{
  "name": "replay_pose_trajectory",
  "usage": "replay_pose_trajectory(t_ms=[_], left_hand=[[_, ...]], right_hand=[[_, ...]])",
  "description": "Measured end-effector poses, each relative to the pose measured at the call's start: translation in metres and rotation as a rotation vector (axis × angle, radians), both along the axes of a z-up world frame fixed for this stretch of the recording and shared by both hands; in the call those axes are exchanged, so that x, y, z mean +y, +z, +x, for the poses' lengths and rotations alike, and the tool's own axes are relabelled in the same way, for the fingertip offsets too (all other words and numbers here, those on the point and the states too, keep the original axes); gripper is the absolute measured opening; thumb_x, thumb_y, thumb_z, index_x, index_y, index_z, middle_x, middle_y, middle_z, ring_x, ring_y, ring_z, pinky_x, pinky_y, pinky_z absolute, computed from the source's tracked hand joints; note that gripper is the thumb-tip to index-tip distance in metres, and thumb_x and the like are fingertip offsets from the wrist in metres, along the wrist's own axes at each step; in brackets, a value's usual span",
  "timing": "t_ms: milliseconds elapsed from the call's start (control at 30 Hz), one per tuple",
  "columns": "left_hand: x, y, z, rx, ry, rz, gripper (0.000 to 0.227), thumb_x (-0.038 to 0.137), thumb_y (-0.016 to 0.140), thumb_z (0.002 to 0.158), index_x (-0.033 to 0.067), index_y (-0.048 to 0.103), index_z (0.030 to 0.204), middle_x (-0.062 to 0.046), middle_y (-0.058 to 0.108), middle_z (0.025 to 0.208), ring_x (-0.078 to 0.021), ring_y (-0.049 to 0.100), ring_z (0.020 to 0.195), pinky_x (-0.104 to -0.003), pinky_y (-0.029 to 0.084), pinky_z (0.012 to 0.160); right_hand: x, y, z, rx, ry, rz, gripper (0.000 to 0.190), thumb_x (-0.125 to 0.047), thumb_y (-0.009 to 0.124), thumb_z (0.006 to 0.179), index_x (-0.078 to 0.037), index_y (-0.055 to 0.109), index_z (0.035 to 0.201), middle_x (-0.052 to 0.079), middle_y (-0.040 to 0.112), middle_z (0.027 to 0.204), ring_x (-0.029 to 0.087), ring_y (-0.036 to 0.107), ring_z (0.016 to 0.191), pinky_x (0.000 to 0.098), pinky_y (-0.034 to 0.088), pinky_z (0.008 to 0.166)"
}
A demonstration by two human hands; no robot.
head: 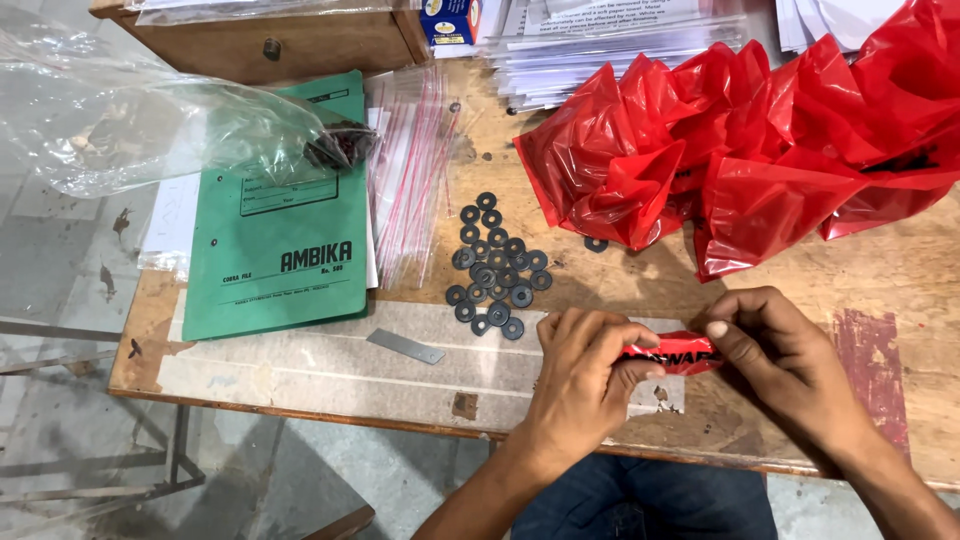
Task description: The person places several metal washers into a small red plastic bag, folds the top of the bag over multiple times, and secures it by tying a red ribbon around the folded top.
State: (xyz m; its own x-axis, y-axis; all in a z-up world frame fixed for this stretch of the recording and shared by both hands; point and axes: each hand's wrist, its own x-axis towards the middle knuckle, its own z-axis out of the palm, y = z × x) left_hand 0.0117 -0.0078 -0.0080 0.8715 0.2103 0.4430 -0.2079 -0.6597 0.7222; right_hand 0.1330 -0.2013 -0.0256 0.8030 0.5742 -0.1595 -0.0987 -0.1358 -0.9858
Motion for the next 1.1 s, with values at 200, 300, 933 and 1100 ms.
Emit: replay_pose_trajectory(t_ms=[200, 300, 933, 1100], left_hand=[[-0.005, -0.006, 0.005, -0.094, 0.07, 0.106, 0.026, 0.018, 0.082, 0.088, 0.0132, 0.066, 0.109, 0.001, 0.067, 0.099, -0.0209, 0.061, 0.101, -0.043, 0.036, 0.097], [-0.005, -0.007, 0.005, -0.129, 0.096, 0.132, 0.027, 0.016, 0.083, 0.089, 0.0128, 0.065, 0.109, 0.001, 0.067, 0.101, -0.0201, 0.062, 0.102, -0.043, 0.038, 0.099], [-0.005, 0.003, 0.005, -0.075, 0.188, 0.179, 0.019, 0.0, 0.076, 0.082, 0.0115, 0.068, 0.095, -0.002, 0.061, 0.101, -0.0243, 0.055, 0.102, -0.044, 0.036, 0.094], [-0.008, 0.002, 0.005, -0.033, 0.164, 0.05, 0.03, -0.014, 0.068, 0.074, 0.005, 0.067, 0.098, -0.009, 0.059, 0.108, -0.0314, 0.056, 0.105, -0.04, 0.05, 0.086]], right_hand=[[-0.009, -0.009, 0.003, 0.153, 0.056, -0.032, 0.012, -0.011, 0.055, 0.11, -0.002, 0.063, 0.11, 0.001, 0.053, 0.076, 0.007, 0.038, 0.058, 0.0241, 0.029, 0.047], [-0.003, 0.009, 0.004, 0.266, 0.073, 0.008, 0.02, -0.011, 0.052, 0.102, 0.0, 0.069, 0.1, -0.002, 0.056, 0.073, 0.005, 0.037, 0.054, 0.0242, 0.027, 0.045], [0.001, 0.036, -0.015, -0.939, 0.242, -0.285, 0.047, -0.031, 0.077, 0.077, -0.011, 0.071, 0.119, 0.01, 0.063, 0.118, 0.028, 0.056, 0.114, 0.0379, 0.044, 0.093], [0.014, 0.034, -0.011, -0.825, 0.227, -0.308, 0.038, -0.023, 0.078, 0.074, -0.01, 0.073, 0.11, 0.005, 0.066, 0.11, 0.027, 0.059, 0.106, 0.0396, 0.044, 0.09]])
